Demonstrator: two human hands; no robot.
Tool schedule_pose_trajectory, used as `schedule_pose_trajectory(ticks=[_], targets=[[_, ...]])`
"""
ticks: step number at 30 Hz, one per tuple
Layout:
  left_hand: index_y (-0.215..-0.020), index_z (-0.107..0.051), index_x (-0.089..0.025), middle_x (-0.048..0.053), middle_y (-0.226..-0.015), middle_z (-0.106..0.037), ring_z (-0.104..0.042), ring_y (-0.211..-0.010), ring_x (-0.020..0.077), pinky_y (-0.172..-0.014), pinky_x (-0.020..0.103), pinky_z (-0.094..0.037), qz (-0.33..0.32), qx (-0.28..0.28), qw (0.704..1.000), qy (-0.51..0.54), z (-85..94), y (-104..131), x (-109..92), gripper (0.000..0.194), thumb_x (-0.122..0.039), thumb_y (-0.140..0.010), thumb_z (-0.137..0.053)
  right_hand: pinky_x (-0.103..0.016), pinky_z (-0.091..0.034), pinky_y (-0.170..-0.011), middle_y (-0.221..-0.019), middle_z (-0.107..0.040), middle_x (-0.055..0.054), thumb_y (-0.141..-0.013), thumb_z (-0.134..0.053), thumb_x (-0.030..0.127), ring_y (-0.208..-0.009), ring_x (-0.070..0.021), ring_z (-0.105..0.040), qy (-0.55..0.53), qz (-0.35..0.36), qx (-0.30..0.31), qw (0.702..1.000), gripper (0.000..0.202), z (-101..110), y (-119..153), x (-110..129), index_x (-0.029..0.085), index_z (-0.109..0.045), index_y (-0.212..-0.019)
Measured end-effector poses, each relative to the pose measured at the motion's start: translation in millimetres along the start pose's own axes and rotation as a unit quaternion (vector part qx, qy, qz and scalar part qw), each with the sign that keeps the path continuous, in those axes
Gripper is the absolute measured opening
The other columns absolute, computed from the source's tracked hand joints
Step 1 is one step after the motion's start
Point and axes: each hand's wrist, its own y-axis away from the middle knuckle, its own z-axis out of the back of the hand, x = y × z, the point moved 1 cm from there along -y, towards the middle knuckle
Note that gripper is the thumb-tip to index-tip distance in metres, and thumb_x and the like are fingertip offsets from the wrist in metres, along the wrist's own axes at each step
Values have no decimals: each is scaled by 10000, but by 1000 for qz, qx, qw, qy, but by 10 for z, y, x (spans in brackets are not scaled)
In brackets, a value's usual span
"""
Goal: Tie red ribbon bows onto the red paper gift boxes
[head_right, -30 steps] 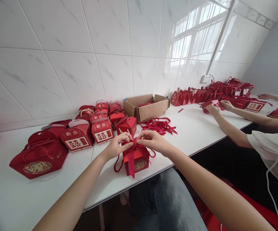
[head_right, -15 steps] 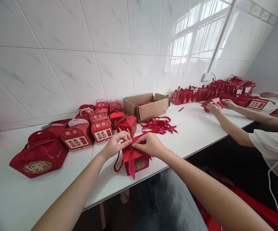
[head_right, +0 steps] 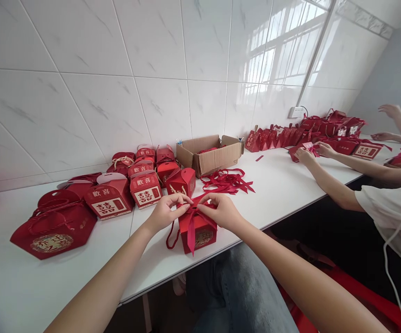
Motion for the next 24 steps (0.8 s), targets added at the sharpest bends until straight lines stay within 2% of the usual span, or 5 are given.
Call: schedule_pose_trajectory(ticks=[3,7,12,19,24], targets=[[-587,-372,-186,48,-852,-677,-590,-796,164,-741,313,-455,14,-37,999,18,-62,13,-31,325,-343,-768,-592,-218,-294,-450,-534,-497,52,-759,-605,433,-450,-86,-387,-68,-36,19,997,266,34,4,5,187,-592,-857],[-596,-448,-181,42,-770,-660,-588,-737,165,-662,296,-466,42,-78,995,38,-173,41,-59,355,-438,-720,-659,-208,-250,-446,-507,-420,77,-740,-613,438,-448,-74,-328,-87,-34,21,995,289,73,-16,34,180,-559,-858],[-570,-474,-181,32,-735,-653,-601,-774,179,-703,305,-478,37,-61,995,73,-243,70,-92,343,-393,-670,-725,-221,-224,-463,-500,-381,83,-722,-615,414,-459,-72,-290,-76,-23,8,997,264,83,-34,87,178,-542,-817],[-533,-489,-175,59,-783,-645,-600,-932,220,-789,339,-464,56,-41,996,54,-210,63,-105,336,-356,-638,-750,-230,-217,-479,-479,-324,98,-734,-601,394,-463,-77,-267,-71,-14,-18,997,250,87,-41,33,182,-523,-842],[-518,-455,-170,68,-810,-647,-594,-972,233,-790,331,-463,82,-24,993,79,-195,42,-87,381,-350,-598,-782,-235,-194,-458,-460,-321,89,-752,-597,412,-441,-73,-249,-30,-3,3,1000,262,126,-21,10,164,-593,-837]])
